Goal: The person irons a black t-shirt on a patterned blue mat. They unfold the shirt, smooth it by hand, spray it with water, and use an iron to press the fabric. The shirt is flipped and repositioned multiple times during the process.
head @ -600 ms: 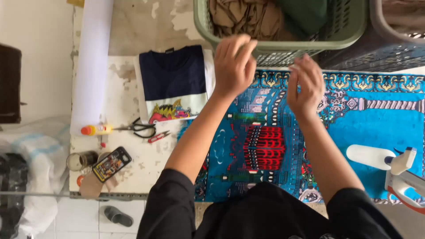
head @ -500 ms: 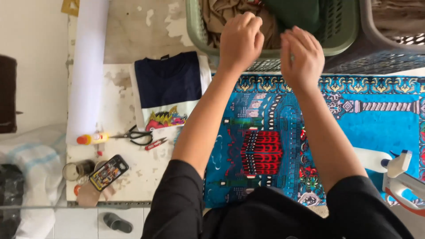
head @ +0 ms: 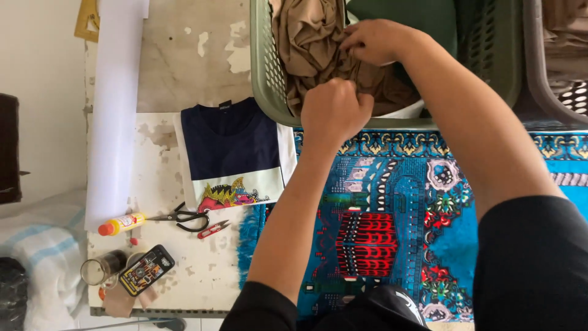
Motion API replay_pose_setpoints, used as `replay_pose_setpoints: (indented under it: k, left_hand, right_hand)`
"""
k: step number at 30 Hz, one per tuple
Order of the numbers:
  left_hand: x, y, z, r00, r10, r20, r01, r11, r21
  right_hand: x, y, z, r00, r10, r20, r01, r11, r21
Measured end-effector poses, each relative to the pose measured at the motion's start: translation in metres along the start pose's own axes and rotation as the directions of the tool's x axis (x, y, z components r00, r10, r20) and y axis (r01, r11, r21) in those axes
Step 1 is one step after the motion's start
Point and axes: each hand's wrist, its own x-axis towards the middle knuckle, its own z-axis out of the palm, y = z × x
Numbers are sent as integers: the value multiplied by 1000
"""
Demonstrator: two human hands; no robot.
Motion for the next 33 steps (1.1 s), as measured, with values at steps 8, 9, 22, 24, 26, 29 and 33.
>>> replay_pose_setpoints:
  k: [8,9,22,24,26,29,33]
  left_hand:
    - [-3,-2,9,997,33,-66,-34,999,-19]
    - [-4,-1,10,999,9,-44,-9,1000,-20]
    - [5,3,1,996,-73,48,75,996,-38]
    - [9,4,2,992,-124,4,124,990,-69]
    - [6,11,-14,990,-142,-3,140,979,-149]
    - [0,21,-38,979,-203,31,204,944,-261]
    - [-6,30,-64,929,-346,128,365,809,-460]
  right_hand:
    - [20,5,20,814,165,-556,-315,931,-184]
    - [16,7,21,808,111,-579,-343,887,-308]
    - [-7,40,16,812,-142,-566,-233,810,-539]
    - [-22,47,6,772,-245,-586,-79,878,-472]
    - [-56,30,-10,762,-232,-604,-14,927,-375]
    - [-114,0,-19,706,-204,-678,119,978,-170]
    - [-193,-68,-27,555,-254,-792,389,921,-22]
